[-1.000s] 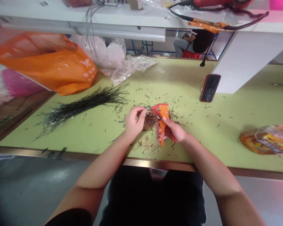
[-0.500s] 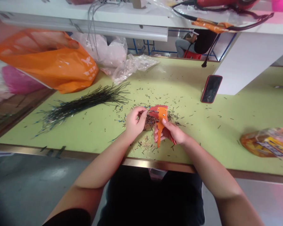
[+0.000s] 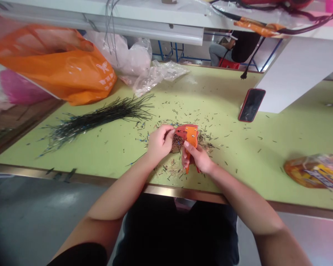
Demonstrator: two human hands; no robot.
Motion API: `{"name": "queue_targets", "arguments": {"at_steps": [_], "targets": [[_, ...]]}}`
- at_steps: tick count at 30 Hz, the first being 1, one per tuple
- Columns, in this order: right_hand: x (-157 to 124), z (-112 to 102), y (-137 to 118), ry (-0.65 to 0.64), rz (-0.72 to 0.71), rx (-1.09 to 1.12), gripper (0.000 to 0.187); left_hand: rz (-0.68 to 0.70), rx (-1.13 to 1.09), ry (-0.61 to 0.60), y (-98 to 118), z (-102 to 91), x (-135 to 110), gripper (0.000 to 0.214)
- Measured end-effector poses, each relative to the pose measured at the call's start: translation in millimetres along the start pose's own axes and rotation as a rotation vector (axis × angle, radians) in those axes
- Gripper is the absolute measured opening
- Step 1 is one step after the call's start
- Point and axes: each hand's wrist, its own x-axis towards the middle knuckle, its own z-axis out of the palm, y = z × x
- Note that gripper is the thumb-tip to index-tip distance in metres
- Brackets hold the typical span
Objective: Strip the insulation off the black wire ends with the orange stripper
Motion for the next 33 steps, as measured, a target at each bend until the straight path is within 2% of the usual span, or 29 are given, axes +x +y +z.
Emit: {"name": "queue_targets", "arguments": {"at_steps": [7, 10, 11, 13, 14, 16, 17, 19, 21, 23, 26, 30, 33], "targets": [[4.1, 13.0, 13.7, 0.133, -0.057, -0.006, 0.064, 0.037, 0.164, -0.053, 0.7, 0.1, -0.1, 0.022], [1.2, 13.7, 10.1, 0.073, -0.121, -0.007, 0.061, 0.047, 0.109, -0.046, -5.8, -1.4, 2.7, 0.023], [-1.1, 12.1, 5.2, 0.059, -0.183, -0.002, 0.06, 0.03, 0.075, -0.016, -10.9, -2.8, 4.5, 0.022], [-6.9, 5.1, -9.8, 0.108, -0.377, 0.041, 0.055, -0.046, 0.006, 0.116, -24.8, -6.3, 9.5, 0.023], [-9.5, -0.1, -18.6, 0.179, -0.506, 0.079, 0.052, -0.102, -0.022, 0.227, -32.3, -7.8, 12.2, 0.025], [-11.4, -11.9, -33.9, 0.317, -0.62, 0.179, 0.048, -0.181, -0.066, 0.404, -43.5, -8.8, 16.4, 0.026], [-10.3, -17.3, -38.5, 0.363, -0.63, 0.194, 0.046, -0.195, -0.078, 0.426, -45.4, -7.8, 17.2, 0.025], [-4.6, -24.8, -39.0, 0.391, -0.58, 0.19, 0.045, -0.17, -0.065, 0.33, -40.4, -3.1, 15.8, 0.022], [2.6, -26.7, -30.0, 0.359, -0.486, 0.168, 0.047, -0.1, -0.02, 0.217, -26.4, 2.4, 11.4, 0.018], [7.7, -24.3, -17.4, 0.31, -0.413, 0.12, 0.052, -0.016, 0.036, 0.17, -10.4, 5.3, 6.6, 0.017], [9.4, -16.6, -2.9, 0.234, -0.382, 0.019, 0.057, 0.077, 0.138, 0.14, 5.7, 3.7, 2.8, 0.019], [8.0, -5.8, 4.9, 0.142, -0.363, -0.017, 0.064, 0.18, 0.21, 0.116, 14.9, 2.1, 0.7, 0.021], [9.3, -0.9, 8.3, 0.177, -0.371, 0.014, 0.063, 0.297, 0.193, 0.158, 21.7, 4.7, -2.6, 0.015]]}}
